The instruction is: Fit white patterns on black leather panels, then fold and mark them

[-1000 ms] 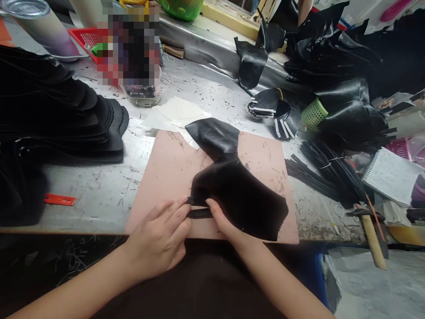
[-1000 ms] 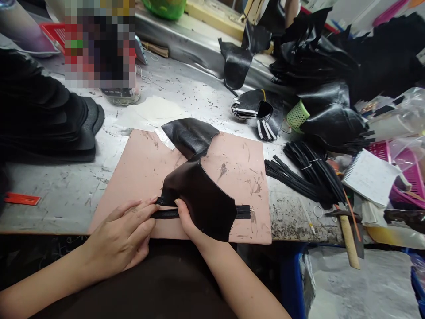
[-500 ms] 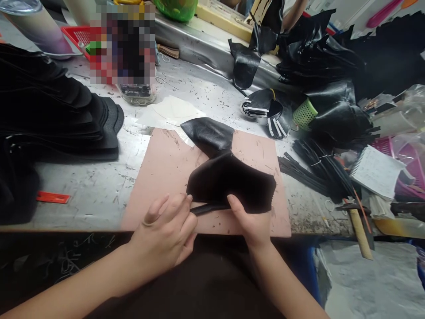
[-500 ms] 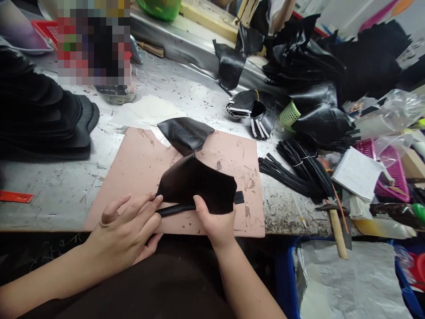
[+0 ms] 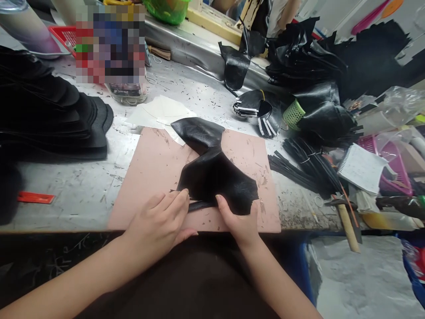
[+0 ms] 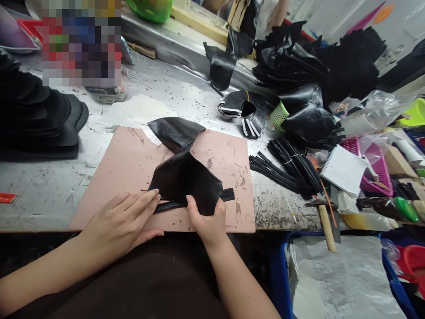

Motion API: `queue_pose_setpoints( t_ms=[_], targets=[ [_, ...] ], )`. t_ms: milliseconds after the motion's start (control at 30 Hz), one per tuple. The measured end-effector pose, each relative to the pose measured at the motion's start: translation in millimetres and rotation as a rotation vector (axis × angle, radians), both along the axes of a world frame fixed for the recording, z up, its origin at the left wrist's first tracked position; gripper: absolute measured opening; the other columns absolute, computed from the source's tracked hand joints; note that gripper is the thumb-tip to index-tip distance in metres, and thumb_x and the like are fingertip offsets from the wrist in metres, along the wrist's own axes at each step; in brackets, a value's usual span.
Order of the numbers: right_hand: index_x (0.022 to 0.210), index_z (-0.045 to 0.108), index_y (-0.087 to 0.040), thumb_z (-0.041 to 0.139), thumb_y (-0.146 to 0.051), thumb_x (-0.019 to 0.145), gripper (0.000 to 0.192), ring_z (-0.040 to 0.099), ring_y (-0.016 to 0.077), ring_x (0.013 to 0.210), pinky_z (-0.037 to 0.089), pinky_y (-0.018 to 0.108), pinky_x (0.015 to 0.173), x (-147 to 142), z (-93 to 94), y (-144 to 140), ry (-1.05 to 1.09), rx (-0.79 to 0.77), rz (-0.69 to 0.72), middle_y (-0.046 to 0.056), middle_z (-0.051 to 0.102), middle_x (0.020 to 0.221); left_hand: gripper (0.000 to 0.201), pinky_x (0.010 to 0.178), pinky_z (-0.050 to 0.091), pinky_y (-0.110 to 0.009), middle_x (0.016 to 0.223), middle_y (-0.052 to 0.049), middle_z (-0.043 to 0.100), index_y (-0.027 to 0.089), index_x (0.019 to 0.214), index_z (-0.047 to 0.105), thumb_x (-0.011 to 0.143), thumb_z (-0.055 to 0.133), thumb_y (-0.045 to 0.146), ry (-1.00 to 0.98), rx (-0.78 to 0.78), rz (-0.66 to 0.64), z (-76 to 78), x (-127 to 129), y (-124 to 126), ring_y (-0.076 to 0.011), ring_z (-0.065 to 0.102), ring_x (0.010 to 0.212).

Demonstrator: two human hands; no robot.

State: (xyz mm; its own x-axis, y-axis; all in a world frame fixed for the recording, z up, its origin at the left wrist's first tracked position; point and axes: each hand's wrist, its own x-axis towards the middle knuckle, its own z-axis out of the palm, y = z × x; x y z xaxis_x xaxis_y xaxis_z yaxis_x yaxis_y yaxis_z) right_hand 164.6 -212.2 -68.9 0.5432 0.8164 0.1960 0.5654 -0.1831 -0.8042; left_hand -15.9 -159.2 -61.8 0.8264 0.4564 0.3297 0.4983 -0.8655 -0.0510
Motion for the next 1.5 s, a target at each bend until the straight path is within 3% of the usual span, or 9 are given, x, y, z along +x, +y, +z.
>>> queue_pose_setpoints(
  t_ms=[233, 333, 567, 700, 800, 900, 1000, 1267, 1500],
  targets=[
    [0.092, 0.067, -0.016, 0.061, -0.035, 0.073, 0.028, 0.063, 0.027, 0.089, 0.05, 0.038, 0.083, 3.6, -16.7, -7.4, -0.112, -0.028, 0.038, 0.011, 0.069, 0.09, 0.053, 0.071, 0.04, -0.035, 0.103, -0.014, 0.066, 0.008, 0.102, 0.063, 0.081, 0.044, 0.053, 0.045, 0.03, -0.049, 3.1, 4.8, 4.7, -0.0238, 0.06, 0.08],
    [0.091, 0.067, -0.017, 0.062, -0.034, 0.072, 0.026, 0.064, 0.0266, 0.085, 0.05, 0.039, 0.083, 5.1, -15.9, -8.7, -0.196, -0.017, 0.05, 0.01, 0.069, 0.089, 0.046, 0.066, 0.04, -0.036, 0.107, -0.012, 0.065, 0.011, 0.098, 0.065, 0.08, 0.048, 0.049, 0.074, 0.026, -0.048, 5.2, 8.0, 4.6, -0.0225, 0.058, 0.073],
    [0.093, 0.066, -0.019, 0.059, -0.028, 0.075, 0.022, 0.064, 0.023, 0.079, 0.052, 0.036, 0.077, 5.6, -10.2, -8.4, -0.2, -0.015, 0.164, 0.008, 0.068, 0.086, 0.054, 0.068, 0.039, -0.04, 0.1, -0.013, 0.067, 0.014, 0.106, 0.063, 0.073, 0.053, 0.056, 0.069, 0.008, -0.021, 5.3, 15.7, 3.8, -0.0256, 0.058, 0.072],
    [0.092, 0.064, -0.02, 0.057, -0.025, 0.075, 0.019, 0.062, 0.0243, 0.086, 0.05, 0.04, 0.081, 7.9, -0.7, -4.6, -0.252, 0.031, 0.207, 0.008, 0.067, 0.088, 0.046, 0.075, 0.04, -0.039, 0.109, -0.011, 0.064, 0.015, 0.105, 0.063, 0.077, 0.053, 0.05, 0.065, -0.019, -0.061, 2.4, 18.3, 4.9, -0.0258, 0.058, 0.087],
    [0.091, 0.063, -0.02, 0.06, -0.026, 0.072, 0.02, 0.06, 0.0249, 0.089, 0.049, 0.04, 0.083, 14.0, 5.6, -3.2, -0.291, 0.033, 0.258, 0.008, 0.065, 0.088, 0.052, 0.08, 0.039, -0.036, 0.11, -0.013, 0.064, 0.011, 0.104, 0.063, 0.08, 0.045, 0.054, 0.027, -0.049, -0.106, 0.1, 19.2, 6.0, -0.0251, 0.057, 0.096],
    [0.099, 0.061, -0.016, 0.061, -0.027, 0.071, 0.03, 0.06, 0.0243, 0.092, 0.05, 0.037, 0.083, 21.6, 8.4, -4.9, -0.217, -0.02, 0.31, 0.01, 0.064, 0.094, 0.058, 0.082, 0.039, -0.037, 0.11, -0.013, 0.064, 0.009, 0.106, 0.062, 0.082, 0.038, 0.056, -0.023, -0.066, -0.097, -1.7, 19.7, 5.7, -0.0249, 0.059, 0.095],
    [0.101, 0.06, -0.015, 0.06, -0.029, 0.072, 0.032, 0.06, 0.0247, 0.093, 0.049, 0.038, 0.084, 28.6, 13.1, -4.7, -0.172, -0.111, 0.335, 0.01, 0.065, 0.096, 0.051, 0.083, 0.038, -0.039, 0.11, -0.012, 0.064, 0.011, 0.106, 0.062, 0.085, 0.038, 0.051, -0.037, -0.077, -0.074, -1.8, 21.2, 4.3, -0.0246, 0.059, 0.094],
    [0.09, 0.064, -0.018, 0.06, -0.029, 0.074, 0.02, 0.064, 0.0231, 0.082, 0.05, 0.032, 0.069, 51.8, 31.2, 23.6, -0.087, -0.375, 0.456, 0.005, 0.069, 0.088, 0.037, 0.078, 0.038, -0.04, 0.109, -0.01, 0.065, 0.014, 0.104, 0.062, 0.085, 0.044, 0.04, 0.006, -0.087, -0.066, 2.5, 25.2, 3.1, -0.0244, 0.058, 0.092],
    [0.081, 0.064, -0.019, 0.061, -0.028, 0.074, 0.012, 0.064, 0.0212, 0.073, 0.047, 0.028, 0.061, 54.0, 30.7, 34.5, -0.164, -0.432, 0.472, 0.004, 0.069, 0.08, 0.042, 0.076, 0.038, -0.04, 0.102, -0.01, 0.067, 0.011, 0.105, 0.061, 0.083, 0.047, 0.045, 0.033, -0.059, -0.112, 1.2, 25.5, 7.0, -0.0248, 0.058, 0.088]
  ],
)
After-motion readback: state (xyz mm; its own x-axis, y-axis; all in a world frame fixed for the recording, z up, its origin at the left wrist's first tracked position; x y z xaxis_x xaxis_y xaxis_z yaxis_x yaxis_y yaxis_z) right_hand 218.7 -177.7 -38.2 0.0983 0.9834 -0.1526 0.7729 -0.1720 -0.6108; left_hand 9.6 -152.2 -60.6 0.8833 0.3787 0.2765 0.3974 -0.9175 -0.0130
